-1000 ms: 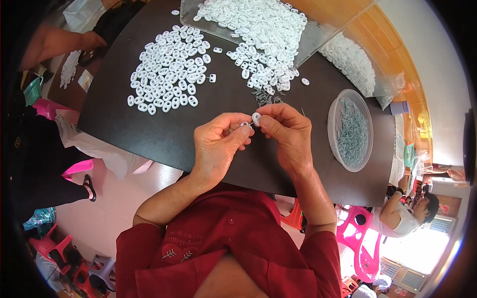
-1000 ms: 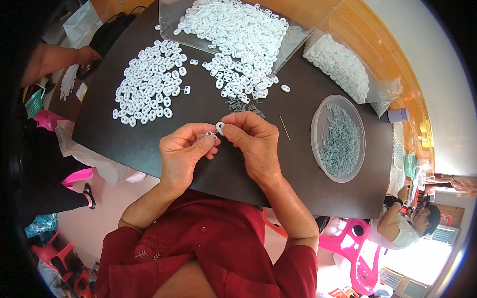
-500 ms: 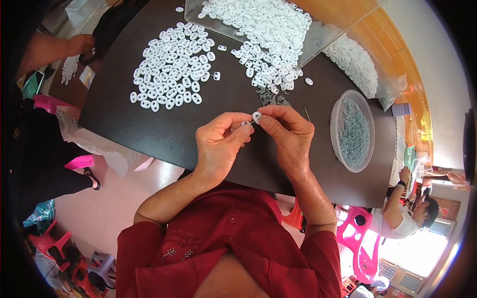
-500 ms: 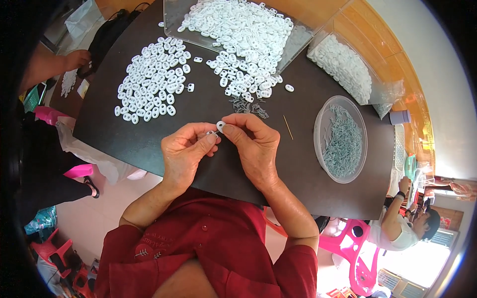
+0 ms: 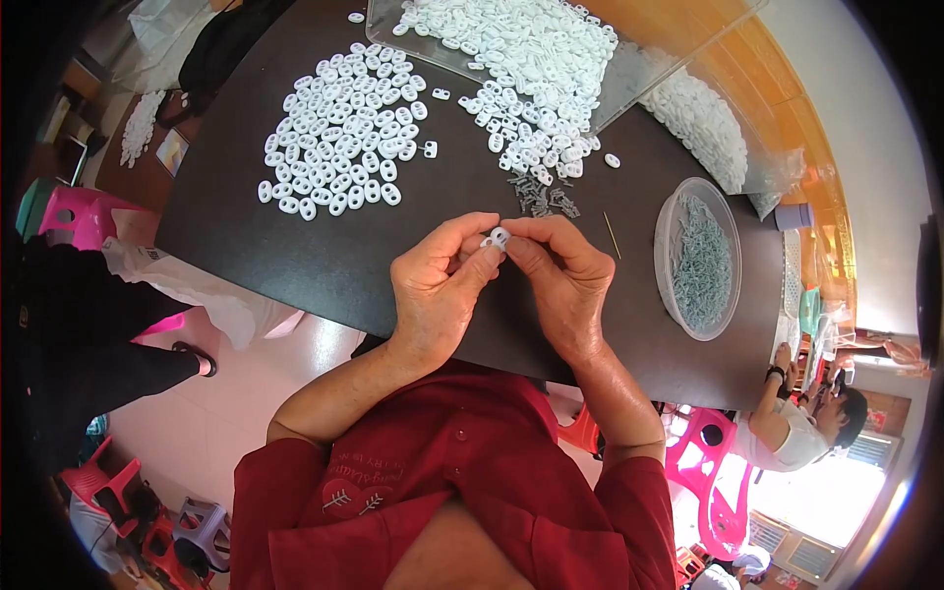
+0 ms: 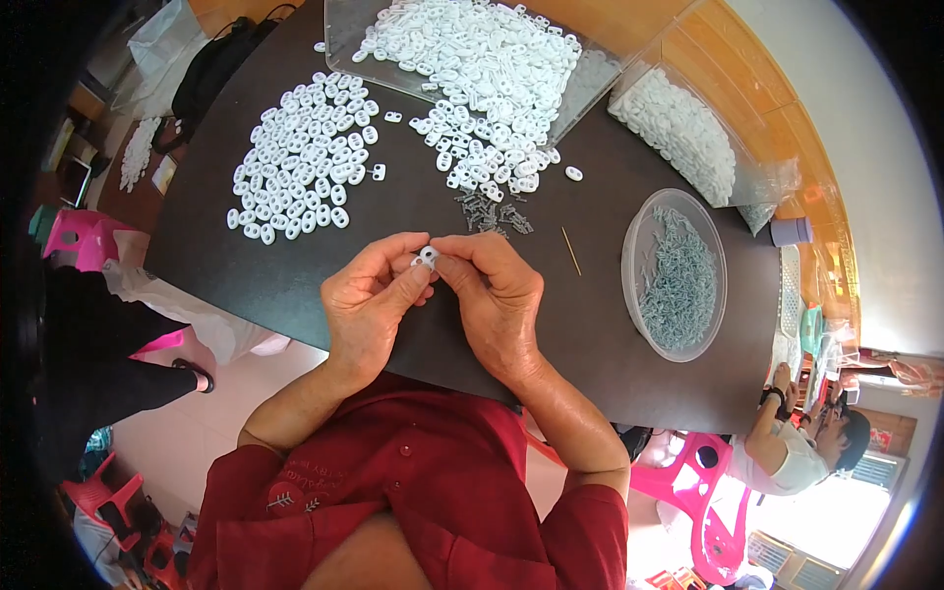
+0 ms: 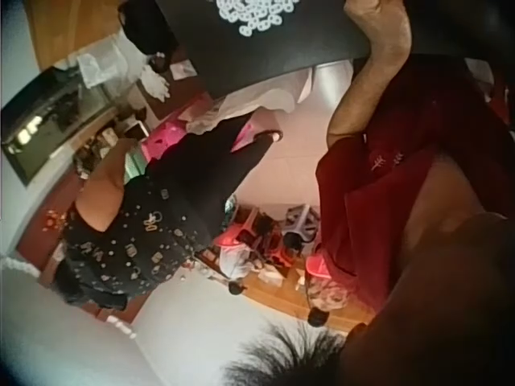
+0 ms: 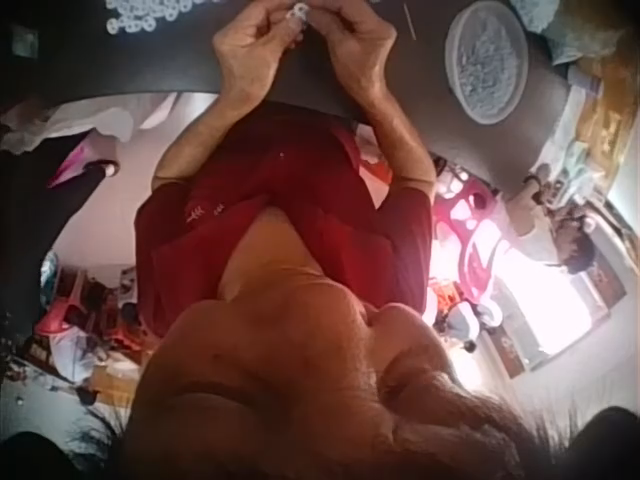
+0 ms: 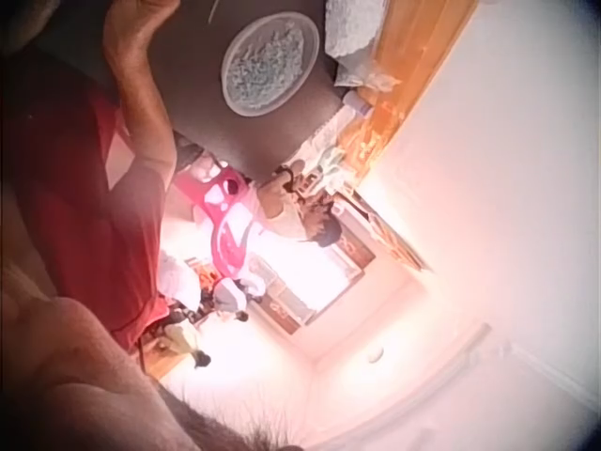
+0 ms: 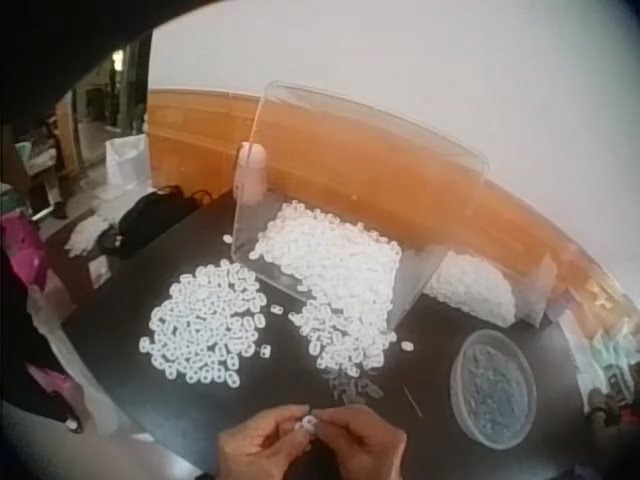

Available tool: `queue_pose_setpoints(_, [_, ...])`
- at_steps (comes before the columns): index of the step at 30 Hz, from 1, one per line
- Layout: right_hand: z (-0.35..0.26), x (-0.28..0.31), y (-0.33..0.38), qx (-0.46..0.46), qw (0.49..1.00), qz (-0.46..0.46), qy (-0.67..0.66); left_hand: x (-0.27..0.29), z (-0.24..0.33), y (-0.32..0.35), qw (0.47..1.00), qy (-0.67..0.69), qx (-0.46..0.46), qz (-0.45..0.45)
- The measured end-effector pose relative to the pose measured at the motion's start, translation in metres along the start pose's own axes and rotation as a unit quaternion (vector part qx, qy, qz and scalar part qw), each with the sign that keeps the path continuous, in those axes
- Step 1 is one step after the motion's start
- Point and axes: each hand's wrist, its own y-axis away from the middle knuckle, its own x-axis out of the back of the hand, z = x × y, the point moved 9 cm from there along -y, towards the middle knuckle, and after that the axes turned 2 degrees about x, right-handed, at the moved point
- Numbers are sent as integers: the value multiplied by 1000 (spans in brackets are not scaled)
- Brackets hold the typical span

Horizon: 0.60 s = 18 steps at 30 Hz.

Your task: Assembling small white plastic components by manually inserting metal pins.

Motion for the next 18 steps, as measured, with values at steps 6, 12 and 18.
queue_pose_setpoints(6, [-8,-4,1,42,998,-8,44,1,-1,1,1000,-3,-18,-9])
queue_pose_setpoints(12, [-9,-5,1,44,998,-17,45,1,-7,-2,999,31,28,-19])
queue_pose_setpoints(18, [-9,-6,3,62,993,-30,94,1,-4,-4,998,40,38,-15])
